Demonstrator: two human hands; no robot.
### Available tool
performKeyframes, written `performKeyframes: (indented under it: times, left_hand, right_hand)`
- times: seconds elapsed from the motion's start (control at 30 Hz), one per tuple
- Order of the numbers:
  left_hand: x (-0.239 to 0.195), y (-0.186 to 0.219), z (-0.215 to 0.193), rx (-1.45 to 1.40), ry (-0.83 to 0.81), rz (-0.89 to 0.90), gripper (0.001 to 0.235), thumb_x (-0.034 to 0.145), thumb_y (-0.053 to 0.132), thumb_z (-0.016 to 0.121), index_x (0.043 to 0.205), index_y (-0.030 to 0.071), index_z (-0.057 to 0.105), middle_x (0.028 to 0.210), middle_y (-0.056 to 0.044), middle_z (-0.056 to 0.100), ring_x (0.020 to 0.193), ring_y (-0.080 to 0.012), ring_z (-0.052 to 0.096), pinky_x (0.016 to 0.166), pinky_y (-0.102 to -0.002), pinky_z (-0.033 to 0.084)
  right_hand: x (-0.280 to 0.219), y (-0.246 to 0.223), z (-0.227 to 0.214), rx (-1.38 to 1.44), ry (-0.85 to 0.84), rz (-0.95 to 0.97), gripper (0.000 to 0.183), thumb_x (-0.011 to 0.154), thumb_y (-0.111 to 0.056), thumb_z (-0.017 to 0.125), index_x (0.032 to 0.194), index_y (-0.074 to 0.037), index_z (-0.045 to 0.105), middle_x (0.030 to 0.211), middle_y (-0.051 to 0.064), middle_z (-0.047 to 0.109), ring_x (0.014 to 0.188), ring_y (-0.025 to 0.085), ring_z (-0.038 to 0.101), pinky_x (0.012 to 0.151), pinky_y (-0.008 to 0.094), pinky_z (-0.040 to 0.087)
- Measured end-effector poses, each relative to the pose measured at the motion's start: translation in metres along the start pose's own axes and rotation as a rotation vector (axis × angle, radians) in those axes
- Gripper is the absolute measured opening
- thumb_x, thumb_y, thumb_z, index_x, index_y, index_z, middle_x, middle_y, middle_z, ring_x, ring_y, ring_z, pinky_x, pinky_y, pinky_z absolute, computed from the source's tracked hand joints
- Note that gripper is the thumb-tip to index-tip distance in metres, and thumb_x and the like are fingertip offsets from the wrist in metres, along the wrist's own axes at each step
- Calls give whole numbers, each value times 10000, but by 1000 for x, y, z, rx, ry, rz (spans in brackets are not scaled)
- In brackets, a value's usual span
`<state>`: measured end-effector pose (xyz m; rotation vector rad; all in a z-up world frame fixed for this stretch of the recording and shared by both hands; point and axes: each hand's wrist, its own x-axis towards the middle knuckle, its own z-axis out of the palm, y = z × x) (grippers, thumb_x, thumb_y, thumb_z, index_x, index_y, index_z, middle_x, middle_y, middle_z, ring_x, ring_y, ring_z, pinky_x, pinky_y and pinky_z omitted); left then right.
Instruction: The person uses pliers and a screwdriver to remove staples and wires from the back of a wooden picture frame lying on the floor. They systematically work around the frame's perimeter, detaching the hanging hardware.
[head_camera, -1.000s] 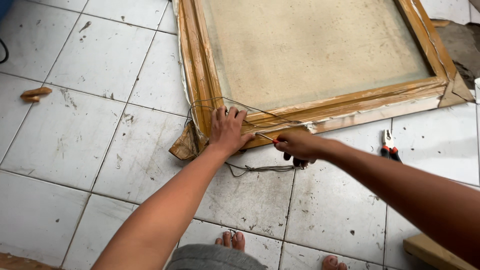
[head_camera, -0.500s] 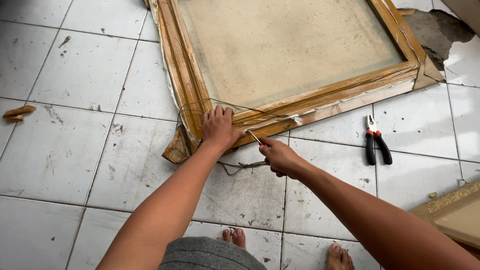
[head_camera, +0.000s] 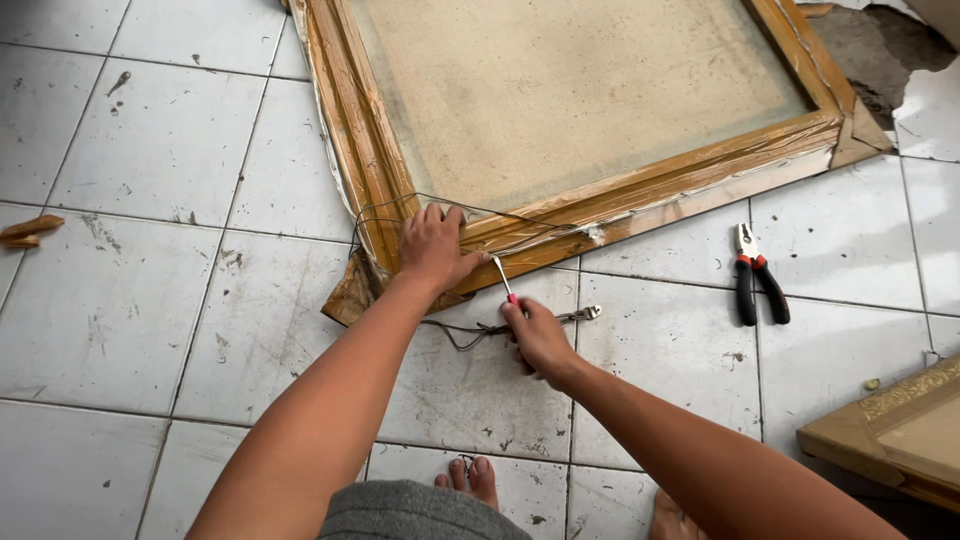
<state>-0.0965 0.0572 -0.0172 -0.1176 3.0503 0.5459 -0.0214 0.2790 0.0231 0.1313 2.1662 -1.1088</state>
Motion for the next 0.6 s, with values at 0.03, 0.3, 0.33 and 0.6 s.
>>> performKeyframes:
  times: [0.03,0.3,0.33,0.6]
  left_hand:
    - [1,-1,2,0,-3,-5,734,791,616,939,1266,155,622,1196,-102,590,1244,-388,637,1137,-548,461]
    - [1,-1,8,1,9,-41,637,844,583,923,1257,208,615,1192,-75,575,1239,-349,632,1156,-540,452]
    - [1,1,8,-1,9,-41,637,844,583,923,1257,208,615,1192,-75,575,1239,-349,632,1156,-540,452]
    - [-9,6,-5,6,-14,-33,702,854,710,861,1256,199,594,1189,-83,557,1228,-346,624,1165,-538,452]
  right_hand:
    - [-4,-8,2,-2,-5,2,565,1124,-529,520,1453,-119,728,984,242,808,903,405,800,892,599,626]
    - [-8,-8,8,-202,245,144,482,1131,-566,576,1573,-401,672,1414,25,811,1378,392,709,1172,566,520]
    - [-9,-8,10,-203,246,144,482,1131,-566,576,1573,-401,672,1414,25,811,1378,392,709,1172,566,520]
    - [84,-28,-53,315,444,29,597,1192,-461,584,1661,-93,569,1222,170,791,927,254,700,687,342,562]
